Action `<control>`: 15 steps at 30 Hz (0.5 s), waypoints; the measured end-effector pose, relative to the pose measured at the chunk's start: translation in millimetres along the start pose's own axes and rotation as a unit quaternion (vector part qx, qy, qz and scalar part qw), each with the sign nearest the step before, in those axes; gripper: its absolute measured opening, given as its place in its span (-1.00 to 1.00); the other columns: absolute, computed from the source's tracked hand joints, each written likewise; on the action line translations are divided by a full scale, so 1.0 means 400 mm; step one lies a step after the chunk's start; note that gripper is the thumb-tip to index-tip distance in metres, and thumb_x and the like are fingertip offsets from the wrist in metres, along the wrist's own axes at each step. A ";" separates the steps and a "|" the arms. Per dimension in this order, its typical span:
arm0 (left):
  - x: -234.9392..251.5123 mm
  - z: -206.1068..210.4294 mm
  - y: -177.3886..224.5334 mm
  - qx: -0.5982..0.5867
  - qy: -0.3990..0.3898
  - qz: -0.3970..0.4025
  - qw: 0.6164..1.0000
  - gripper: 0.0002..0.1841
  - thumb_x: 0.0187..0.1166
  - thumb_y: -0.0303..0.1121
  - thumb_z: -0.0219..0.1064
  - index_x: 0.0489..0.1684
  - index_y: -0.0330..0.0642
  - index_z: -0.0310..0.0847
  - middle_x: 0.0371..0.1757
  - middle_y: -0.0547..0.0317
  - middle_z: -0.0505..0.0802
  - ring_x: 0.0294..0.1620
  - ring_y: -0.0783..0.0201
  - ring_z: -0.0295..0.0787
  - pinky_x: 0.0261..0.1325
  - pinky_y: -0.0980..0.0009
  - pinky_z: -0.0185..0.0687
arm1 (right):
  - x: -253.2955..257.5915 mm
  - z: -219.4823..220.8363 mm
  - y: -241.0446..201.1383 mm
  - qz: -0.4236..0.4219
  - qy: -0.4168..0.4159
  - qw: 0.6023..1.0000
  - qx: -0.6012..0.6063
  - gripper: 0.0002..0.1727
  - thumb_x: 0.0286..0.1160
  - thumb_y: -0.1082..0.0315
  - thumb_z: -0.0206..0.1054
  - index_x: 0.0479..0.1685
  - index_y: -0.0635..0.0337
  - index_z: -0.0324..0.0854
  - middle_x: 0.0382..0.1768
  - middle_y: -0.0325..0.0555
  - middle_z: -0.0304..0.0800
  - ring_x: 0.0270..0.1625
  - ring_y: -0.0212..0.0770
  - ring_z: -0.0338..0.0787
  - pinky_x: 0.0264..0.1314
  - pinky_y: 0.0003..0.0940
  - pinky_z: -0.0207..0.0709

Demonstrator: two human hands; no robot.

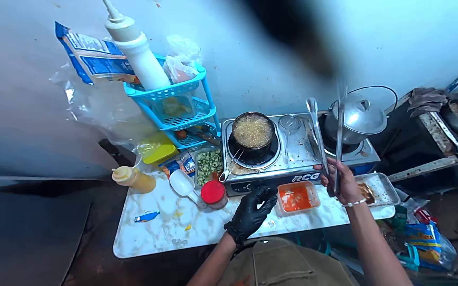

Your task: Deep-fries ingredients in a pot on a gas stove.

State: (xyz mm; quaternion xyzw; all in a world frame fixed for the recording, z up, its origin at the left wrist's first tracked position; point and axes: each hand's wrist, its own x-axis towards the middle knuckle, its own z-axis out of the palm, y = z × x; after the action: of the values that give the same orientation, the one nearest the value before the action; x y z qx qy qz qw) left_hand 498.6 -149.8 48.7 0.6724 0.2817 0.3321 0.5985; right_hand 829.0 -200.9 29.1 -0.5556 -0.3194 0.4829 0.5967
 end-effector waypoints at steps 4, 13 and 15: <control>-0.025 0.020 -0.029 0.000 -0.010 -0.053 0.999 -0.71 0.68 -0.36 0.29 0.24 -0.31 0.67 0.12 0.14 0.87 0.09 0.41 0.82 0.25 0.44 0.73 | 0.041 -0.060 0.116 0.000 0.056 0.998 0.003 -0.37 0.83 -0.09 -0.20 0.58 0.21 0.27 -0.14 -0.01 0.93 -0.60 -0.37 0.66 -0.53 -0.50 0.55; -0.074 0.019 -0.062 0.012 0.015 -0.106 0.994 -0.73 0.68 -0.36 0.28 0.23 -0.26 0.68 0.08 0.17 0.87 0.05 0.41 0.83 0.18 0.45 0.74 | 0.102 -0.074 0.192 0.041 0.106 0.978 -0.172 -0.54 0.88 0.16 -0.01 0.51 0.31 0.33 -0.18 -0.03 0.89 -0.63 -0.33 0.60 -0.54 -0.39 0.54; -0.081 0.017 -0.069 0.010 0.025 -0.112 0.993 -0.72 0.68 -0.37 0.27 0.24 -0.27 0.67 0.11 0.15 0.87 0.07 0.40 0.83 0.20 0.44 0.75 | 0.108 -0.079 0.194 0.044 0.117 0.972 -0.198 -0.52 0.89 0.15 0.00 0.55 0.32 0.31 -0.18 -0.03 0.89 -0.62 -0.33 0.60 -0.52 -0.37 0.55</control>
State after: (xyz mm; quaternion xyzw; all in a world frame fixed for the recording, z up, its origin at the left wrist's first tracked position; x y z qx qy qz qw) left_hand 484.5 -175.7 17.6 0.6343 0.3730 0.2767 0.6180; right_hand 855.0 -178.2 -58.5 -0.7291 -0.3121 0.3673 0.4859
